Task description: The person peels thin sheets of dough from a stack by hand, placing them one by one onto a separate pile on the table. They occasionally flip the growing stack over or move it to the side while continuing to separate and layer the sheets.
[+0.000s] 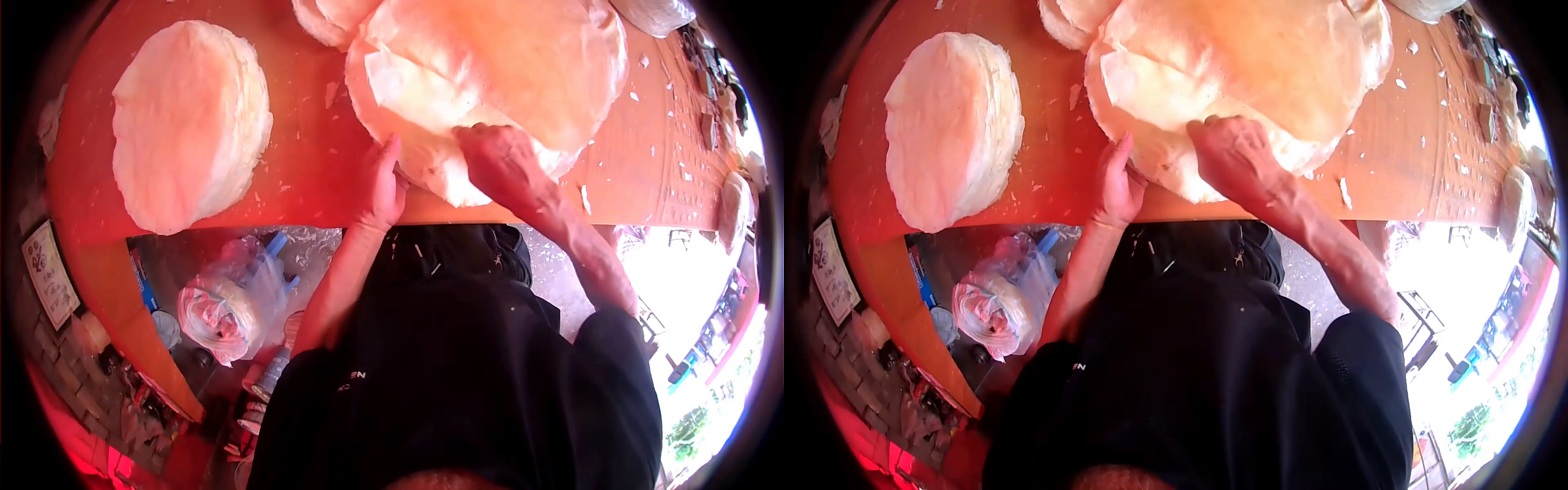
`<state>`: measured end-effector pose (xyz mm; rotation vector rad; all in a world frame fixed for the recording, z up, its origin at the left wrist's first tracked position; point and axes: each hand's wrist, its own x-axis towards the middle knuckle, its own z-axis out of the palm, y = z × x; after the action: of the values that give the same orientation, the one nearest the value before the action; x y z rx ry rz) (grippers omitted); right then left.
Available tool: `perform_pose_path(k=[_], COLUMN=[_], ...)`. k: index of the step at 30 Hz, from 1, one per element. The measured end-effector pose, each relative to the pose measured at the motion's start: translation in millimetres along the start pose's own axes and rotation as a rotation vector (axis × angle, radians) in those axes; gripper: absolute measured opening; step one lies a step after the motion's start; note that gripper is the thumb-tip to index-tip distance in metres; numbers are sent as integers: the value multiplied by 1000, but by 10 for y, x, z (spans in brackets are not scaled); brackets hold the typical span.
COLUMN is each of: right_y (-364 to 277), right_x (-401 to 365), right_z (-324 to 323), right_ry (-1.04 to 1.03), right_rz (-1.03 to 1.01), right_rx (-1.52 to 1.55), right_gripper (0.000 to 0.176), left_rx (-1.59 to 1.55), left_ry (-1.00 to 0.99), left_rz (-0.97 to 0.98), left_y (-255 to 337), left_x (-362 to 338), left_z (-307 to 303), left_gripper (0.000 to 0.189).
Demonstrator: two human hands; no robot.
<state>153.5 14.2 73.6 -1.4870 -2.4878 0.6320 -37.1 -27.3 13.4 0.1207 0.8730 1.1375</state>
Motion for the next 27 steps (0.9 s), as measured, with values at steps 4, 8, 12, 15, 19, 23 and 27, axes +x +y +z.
perform_pose_path(k=[4, 8, 12, 15, 19, 23, 27], right_y=[-182, -270, -335, -345, -318, 57, 502], right_x=[-10, -116, -164, -213, -174, 60, 487], right_z=[-112, 34, -56, -43, -181, -412, -1254], right_ry=[5, 27, 22, 61, -8, 100, 126], right_rz=[4, -49, -117, -82, 97, -39, -225], right_rx=[14, 69, 109, 155, 1, -55, 35], right_gripper=[9, 16, 35, 55, 45, 12, 8], left_rx=[-28, -77, 216, 85, 41, 7, 120], left_ry=[-29, -30, -11, 106, 3, -132, -237], left_rz=[16, 9, 62, 53, 30, 96, 109], left_y=[9, 81, 19, 24, 112, 231, 280], left_x=[-58, -104, -82, -102, -104, 71, 330], left_z=[173, 201, 221, 322, 566, 958, 1172], left_gripper=[38, 41, 35, 30, 19, 30, 40])
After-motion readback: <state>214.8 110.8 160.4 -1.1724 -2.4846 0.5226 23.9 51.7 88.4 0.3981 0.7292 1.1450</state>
